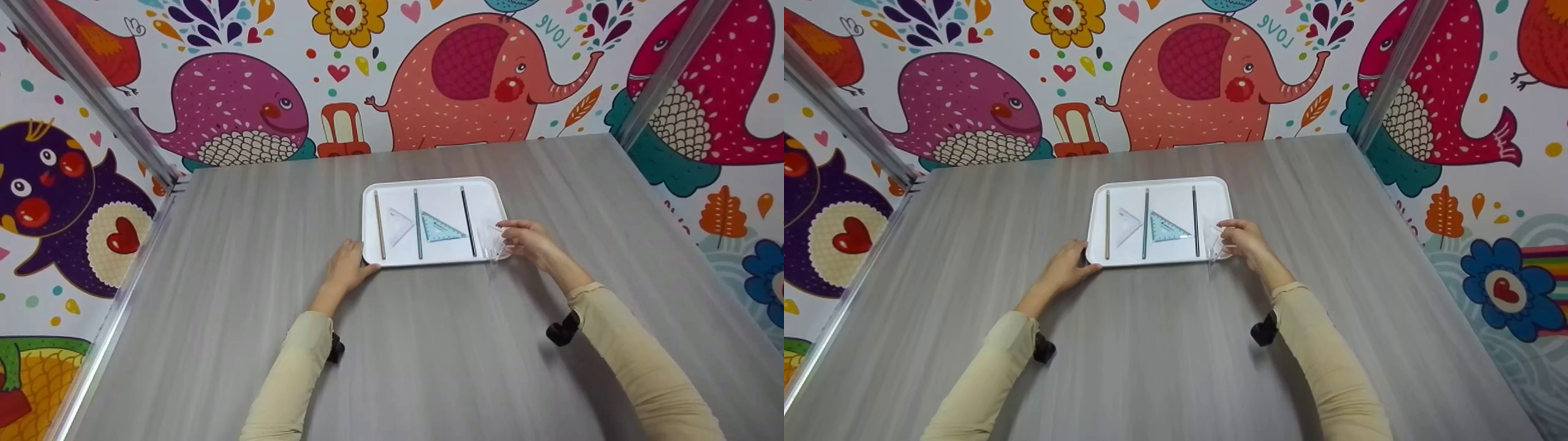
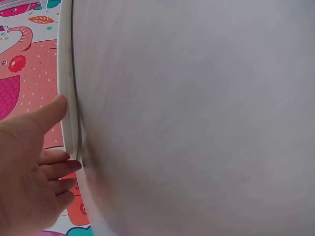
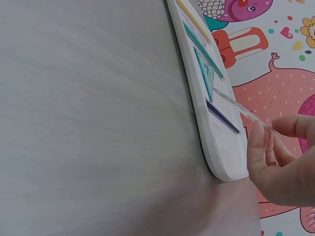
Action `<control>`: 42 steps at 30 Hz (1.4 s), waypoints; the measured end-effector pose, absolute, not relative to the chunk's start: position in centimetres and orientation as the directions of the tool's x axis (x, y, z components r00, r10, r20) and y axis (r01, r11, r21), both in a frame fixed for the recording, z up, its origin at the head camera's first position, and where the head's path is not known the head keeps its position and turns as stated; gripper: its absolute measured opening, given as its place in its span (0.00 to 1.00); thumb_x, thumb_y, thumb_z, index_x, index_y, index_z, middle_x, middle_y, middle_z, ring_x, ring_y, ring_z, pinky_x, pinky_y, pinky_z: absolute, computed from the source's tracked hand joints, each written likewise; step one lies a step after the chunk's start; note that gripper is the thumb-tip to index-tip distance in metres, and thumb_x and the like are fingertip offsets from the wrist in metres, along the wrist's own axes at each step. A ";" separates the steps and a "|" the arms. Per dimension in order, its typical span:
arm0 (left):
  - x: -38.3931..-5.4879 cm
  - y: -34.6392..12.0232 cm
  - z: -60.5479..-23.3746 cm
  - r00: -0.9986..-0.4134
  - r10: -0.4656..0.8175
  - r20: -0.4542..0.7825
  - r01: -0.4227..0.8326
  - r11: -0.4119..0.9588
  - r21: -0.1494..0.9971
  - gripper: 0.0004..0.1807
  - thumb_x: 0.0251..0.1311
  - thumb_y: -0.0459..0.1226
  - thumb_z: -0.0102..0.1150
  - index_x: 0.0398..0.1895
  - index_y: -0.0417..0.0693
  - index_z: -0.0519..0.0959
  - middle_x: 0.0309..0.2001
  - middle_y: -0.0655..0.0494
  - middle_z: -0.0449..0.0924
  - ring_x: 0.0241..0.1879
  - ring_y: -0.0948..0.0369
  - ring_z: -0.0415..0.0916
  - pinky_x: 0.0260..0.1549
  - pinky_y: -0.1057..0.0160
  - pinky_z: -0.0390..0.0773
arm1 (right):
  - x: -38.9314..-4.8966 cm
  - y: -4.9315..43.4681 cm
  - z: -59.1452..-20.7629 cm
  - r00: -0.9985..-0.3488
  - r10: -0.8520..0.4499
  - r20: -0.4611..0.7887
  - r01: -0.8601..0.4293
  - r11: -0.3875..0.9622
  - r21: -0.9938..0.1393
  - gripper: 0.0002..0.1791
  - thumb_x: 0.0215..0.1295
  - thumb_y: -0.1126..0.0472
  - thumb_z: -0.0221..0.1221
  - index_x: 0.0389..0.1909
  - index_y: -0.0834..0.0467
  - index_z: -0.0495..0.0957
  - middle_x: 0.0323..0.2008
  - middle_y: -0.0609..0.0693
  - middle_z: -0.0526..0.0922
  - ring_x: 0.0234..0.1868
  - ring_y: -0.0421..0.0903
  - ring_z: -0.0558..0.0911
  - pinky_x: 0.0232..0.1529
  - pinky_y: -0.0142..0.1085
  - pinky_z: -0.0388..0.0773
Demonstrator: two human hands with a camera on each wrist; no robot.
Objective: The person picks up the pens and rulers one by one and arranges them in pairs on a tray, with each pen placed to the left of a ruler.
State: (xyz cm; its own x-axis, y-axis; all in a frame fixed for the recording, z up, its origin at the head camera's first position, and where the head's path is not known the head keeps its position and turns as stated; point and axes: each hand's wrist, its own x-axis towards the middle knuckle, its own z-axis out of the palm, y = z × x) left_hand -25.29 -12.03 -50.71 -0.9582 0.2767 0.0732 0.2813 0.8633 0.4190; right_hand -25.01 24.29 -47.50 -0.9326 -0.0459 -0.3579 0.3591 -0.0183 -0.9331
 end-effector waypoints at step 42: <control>-25.3 -12.0 -50.9 -0.961 0.275 0.034 0.261 0.857 0.444 0.28 0.52 0.44 0.62 0.52 0.34 0.71 0.54 0.39 0.71 0.61 0.44 0.60 0.61 0.52 0.58 | -30.4 23.6 -49.7 -0.954 0.168 -0.247 0.268 0.117 -0.956 0.19 0.56 0.71 0.51 0.50 0.67 0.72 0.27 0.46 0.73 0.24 0.37 0.77 0.29 0.27 0.78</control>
State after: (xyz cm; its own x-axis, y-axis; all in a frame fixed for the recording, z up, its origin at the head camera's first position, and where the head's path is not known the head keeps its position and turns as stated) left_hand -25.25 -12.02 -50.86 -0.9607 0.2755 0.0341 0.2615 0.8569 0.4442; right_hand -30.40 23.63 -49.74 -0.9544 0.1677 -0.2471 0.2682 0.1172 -0.9562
